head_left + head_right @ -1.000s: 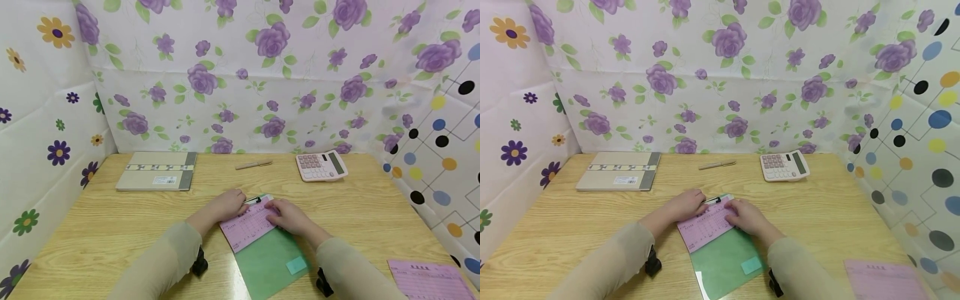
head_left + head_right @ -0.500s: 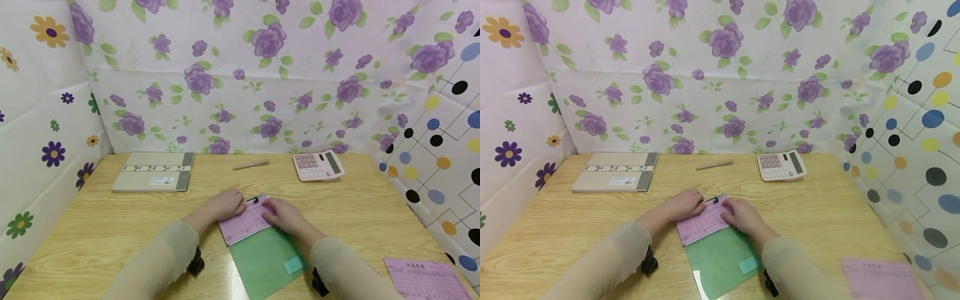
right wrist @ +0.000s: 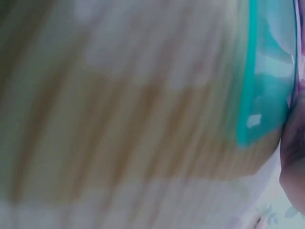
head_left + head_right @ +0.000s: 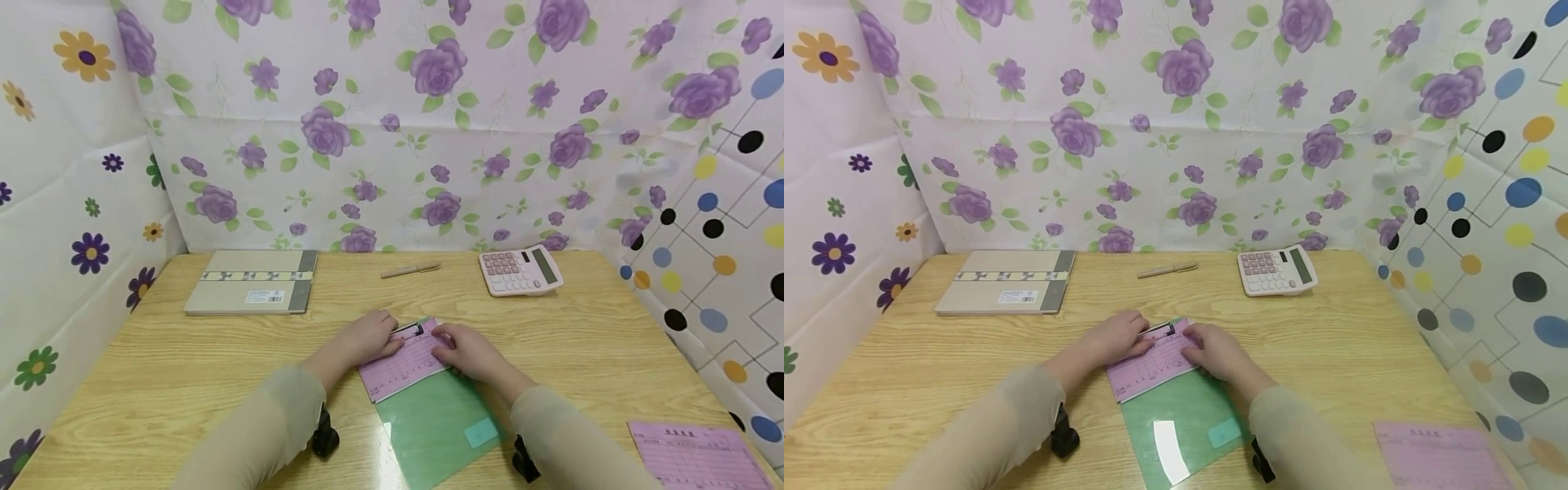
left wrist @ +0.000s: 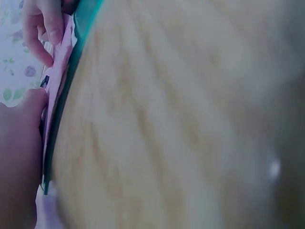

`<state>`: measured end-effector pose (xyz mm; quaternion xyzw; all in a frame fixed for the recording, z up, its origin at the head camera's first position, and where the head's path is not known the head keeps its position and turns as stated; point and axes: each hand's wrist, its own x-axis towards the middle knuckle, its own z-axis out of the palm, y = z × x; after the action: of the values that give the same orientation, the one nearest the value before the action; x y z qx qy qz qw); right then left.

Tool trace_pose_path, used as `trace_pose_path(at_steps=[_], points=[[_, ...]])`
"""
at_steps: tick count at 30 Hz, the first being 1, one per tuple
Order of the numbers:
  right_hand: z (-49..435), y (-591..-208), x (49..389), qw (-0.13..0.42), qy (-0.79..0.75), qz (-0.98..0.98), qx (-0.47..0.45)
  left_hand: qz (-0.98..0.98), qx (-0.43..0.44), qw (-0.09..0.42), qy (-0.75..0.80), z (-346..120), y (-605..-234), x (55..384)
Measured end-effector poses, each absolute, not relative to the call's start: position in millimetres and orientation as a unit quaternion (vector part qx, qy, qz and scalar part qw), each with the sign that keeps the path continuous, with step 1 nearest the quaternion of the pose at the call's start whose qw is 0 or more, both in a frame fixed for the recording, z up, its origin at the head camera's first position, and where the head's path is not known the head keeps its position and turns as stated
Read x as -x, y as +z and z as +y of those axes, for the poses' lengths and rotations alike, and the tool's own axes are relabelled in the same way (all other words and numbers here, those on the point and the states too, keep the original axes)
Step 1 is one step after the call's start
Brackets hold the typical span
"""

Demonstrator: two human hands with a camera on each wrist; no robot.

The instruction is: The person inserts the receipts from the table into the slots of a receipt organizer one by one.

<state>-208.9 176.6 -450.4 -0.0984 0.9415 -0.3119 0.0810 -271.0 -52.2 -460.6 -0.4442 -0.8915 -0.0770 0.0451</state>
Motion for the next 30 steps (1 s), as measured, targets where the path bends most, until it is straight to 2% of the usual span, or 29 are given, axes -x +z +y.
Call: trace_pose_path(at_steps=[3, 10, 22, 30], points=[[184.3, -448.9, 207.3, 0.11, -0.342, 0.929, 0.083, -0.892, 0.436, 0.049, -0.105, -55.1, -462.1, 269.7], [214.3, -445.5, 204.1, 0.132, -0.358, 0.921, 0.085, -0.896, 0.419, 0.028, -0.143, -57.8, -463.0, 268.0], [276.2, -424.2, 195.4, 0.134, -0.323, 0.934, 0.075, -0.901, 0.41, 0.025, -0.143, -59.0, -466.0, 268.2], [323.8, -425.1, 176.1, 0.098, -0.256, 0.955, 0.112, -0.902, 0.407, 0.022, -0.143, -57.8, -468.9, 270.1]])
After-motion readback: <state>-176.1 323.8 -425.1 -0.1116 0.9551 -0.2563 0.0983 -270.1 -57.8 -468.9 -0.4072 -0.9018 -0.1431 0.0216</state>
